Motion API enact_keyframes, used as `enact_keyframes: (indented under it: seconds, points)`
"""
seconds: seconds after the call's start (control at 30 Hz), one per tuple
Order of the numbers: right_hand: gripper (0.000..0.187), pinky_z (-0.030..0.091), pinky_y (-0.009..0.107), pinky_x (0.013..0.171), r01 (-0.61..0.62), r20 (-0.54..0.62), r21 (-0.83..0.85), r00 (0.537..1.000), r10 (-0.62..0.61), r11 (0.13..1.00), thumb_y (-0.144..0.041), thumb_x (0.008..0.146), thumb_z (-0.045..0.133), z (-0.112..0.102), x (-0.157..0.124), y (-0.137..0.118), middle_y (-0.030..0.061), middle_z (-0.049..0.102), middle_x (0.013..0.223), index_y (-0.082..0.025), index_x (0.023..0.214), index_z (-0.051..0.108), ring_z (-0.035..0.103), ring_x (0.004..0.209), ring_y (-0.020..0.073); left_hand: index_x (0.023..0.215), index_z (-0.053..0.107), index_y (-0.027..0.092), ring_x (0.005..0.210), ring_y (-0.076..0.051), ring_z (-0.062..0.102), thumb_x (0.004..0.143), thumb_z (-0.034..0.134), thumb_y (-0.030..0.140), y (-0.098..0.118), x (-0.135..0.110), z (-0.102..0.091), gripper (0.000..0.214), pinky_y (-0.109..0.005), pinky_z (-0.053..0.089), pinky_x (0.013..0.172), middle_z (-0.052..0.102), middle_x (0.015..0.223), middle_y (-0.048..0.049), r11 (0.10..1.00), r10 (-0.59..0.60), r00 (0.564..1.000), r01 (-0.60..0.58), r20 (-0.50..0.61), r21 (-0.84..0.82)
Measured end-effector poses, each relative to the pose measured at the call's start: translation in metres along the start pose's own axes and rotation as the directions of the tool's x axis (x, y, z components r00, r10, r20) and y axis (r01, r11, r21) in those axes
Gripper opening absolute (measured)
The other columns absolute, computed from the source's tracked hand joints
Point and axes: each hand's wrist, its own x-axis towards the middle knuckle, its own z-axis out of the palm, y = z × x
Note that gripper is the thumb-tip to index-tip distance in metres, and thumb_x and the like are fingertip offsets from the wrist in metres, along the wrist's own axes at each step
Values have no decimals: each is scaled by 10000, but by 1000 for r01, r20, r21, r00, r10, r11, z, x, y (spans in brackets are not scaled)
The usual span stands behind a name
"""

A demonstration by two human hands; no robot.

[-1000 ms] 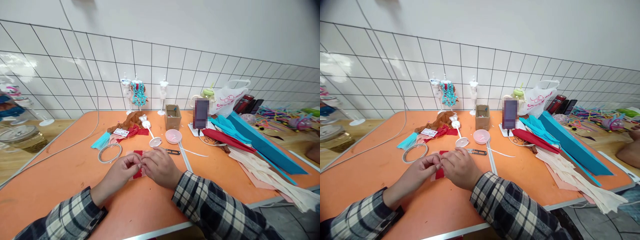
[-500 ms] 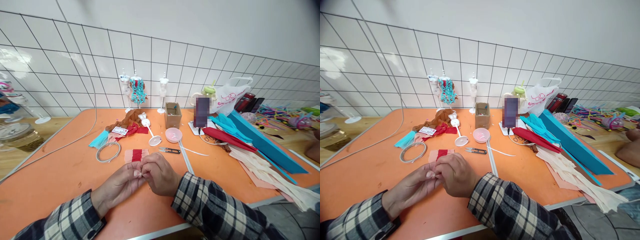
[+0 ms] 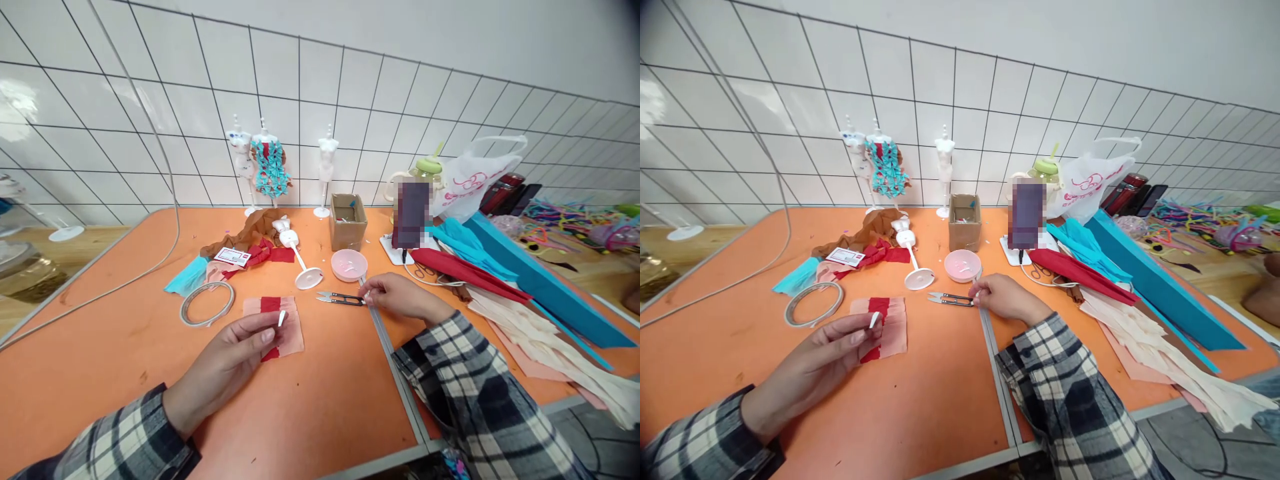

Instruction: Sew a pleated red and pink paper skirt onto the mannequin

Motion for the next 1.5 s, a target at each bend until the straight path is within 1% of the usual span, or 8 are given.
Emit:
enact_keyframes:
  seconds: [0.47,0.6,0.67,0.77,0.87,0.93,1.4,1.5]
  points:
    - [275,381,303,657,-347,-139,-374,938,318,860,-253,767,684,5,-1,-5,90,703,1020,-200,1029,621,641,911,255,901,791,228,765,-145,654,600,917,380,-5,4,-8,360,-241,553,689,755,872,-23,935,157,982,-112,-107,336]
    - [355,411,346,744,-233,-315,-438,944,95,868,-295,744,738,8,-6,-13,87,677,1069,-209,1068,620,617,1010,291,973,792,211,1017,-254,654,668,870,384,-4,2,-3,359,-348,548,844,744,1100,-79,896,201,973,-134,-117,424]
    - [345,417,352,796,-29,-466,-441,862,-201,897,-262,792,712,17,-9,-26,77,668,1070,-215,1121,622,602,1021,264,1093,768,237,1181,-306,598,722,830,345,-3,0,2,392,-401,522,925,693,1265,-91,938,143,987,-113,-67,328]
    - [63,404,334,735,263,-612,-494,572,-546,829,-237,899,614,41,-15,-52,46,666,835,-204,931,657,580,819,204,1232,711,248,1356,-334,472,747,772,246,-2,-4,9,489,-433,450,1047,584,1440,-85,994,73,992,-81,101,77]
    - [69,374,334,680,454,-510,-628,373,-775,632,-200,913,614,66,-21,-73,13,652,732,-227,922,676,532,710,177,1293,674,183,1448,-339,348,756,695,191,-1,-6,11,537,-459,336,1154,534,1487,-104,997,60,962,-45,265,-64]
    - [178,373,340,691,498,-433,-682,316,-844,536,-179,900,644,77,-24,-78,2,690,797,-252,1058,679,531,726,175,1332,643,166,1474,-349,290,769,653,181,-2,-7,10,563,-498,260,1192,504,1513,-105,996,51,947,-26,317,-82]
    - [53,353,361,717,484,-495,-592,413,-765,644,-201,877,644,88,-20,-80,5,691,753,-215,827,656,525,734,180,1413,564,238,1505,-345,218,765,686,265,-5,-11,8,660,-529,148,1231,375,1603,-47,997,18,913,-49,408,66]
    - [72,368,338,702,551,-540,-417,490,-685,723,-158,809,625,88,-19,-84,1,652,718,-201,752,620,533,721,169,1406,568,272,1473,-330,311,795,711,345,-5,-10,7,632,-509,219,1220,405,1587,-44,973,4,918,-95,396,211]
